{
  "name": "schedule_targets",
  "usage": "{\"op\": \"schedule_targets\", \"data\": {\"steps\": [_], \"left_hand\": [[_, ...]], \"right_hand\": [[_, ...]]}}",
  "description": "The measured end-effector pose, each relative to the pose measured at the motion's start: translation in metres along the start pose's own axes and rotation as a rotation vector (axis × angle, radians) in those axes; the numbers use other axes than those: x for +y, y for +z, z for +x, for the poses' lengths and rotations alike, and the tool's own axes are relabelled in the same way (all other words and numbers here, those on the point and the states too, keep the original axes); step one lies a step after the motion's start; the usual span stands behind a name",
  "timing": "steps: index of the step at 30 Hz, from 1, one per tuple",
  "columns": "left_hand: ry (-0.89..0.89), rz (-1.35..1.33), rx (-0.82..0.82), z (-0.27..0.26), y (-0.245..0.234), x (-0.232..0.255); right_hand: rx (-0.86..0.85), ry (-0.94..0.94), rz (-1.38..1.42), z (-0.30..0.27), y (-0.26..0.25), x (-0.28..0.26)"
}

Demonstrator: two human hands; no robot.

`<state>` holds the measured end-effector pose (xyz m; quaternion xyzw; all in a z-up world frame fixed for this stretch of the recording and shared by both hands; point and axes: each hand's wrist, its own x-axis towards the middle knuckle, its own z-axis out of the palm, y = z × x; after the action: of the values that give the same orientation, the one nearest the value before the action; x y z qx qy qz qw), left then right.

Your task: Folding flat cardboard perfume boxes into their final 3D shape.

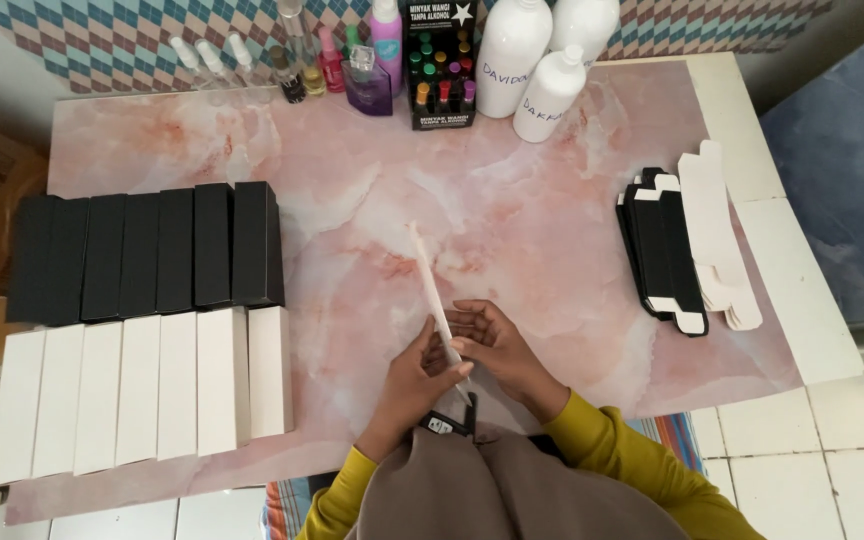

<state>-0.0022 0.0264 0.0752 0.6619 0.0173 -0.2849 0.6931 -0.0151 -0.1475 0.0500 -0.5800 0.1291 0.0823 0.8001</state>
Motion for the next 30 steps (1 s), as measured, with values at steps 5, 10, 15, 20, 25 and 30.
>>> {"op": "schedule_targets", "data": {"steps": [5, 10, 15, 20, 25, 30], "left_hand": [[0.066, -0.025, -0.042, 0.000, 0.003, 0.008], [0.117, -0.006, -0.118, -0.005, 0.004, 0.028], [0.081, 0.049, -0.160, -0.008, 0.004, 0.031], [0.091, 0.110, -0.170, -0.014, 0.007, 0.043], [0.094, 0.152, -0.189, -0.010, 0.010, 0.039], [0.085, 0.386, -0.243, -0.009, 0.019, 0.046]], "right_hand": [[-0.122, 0.009, -0.014, 0.003, -0.010, -0.010], [-0.182, 0.023, -0.035, 0.004, -0.015, -0.018], [-0.194, 0.058, -0.004, 0.008, -0.025, -0.009], [-0.188, 0.059, 0.046, 0.007, -0.024, -0.013], [-0.179, 0.082, 0.096, 0.013, -0.026, -0.024], [-0.158, 0.061, 0.181, 0.020, -0.035, -0.035]]}}
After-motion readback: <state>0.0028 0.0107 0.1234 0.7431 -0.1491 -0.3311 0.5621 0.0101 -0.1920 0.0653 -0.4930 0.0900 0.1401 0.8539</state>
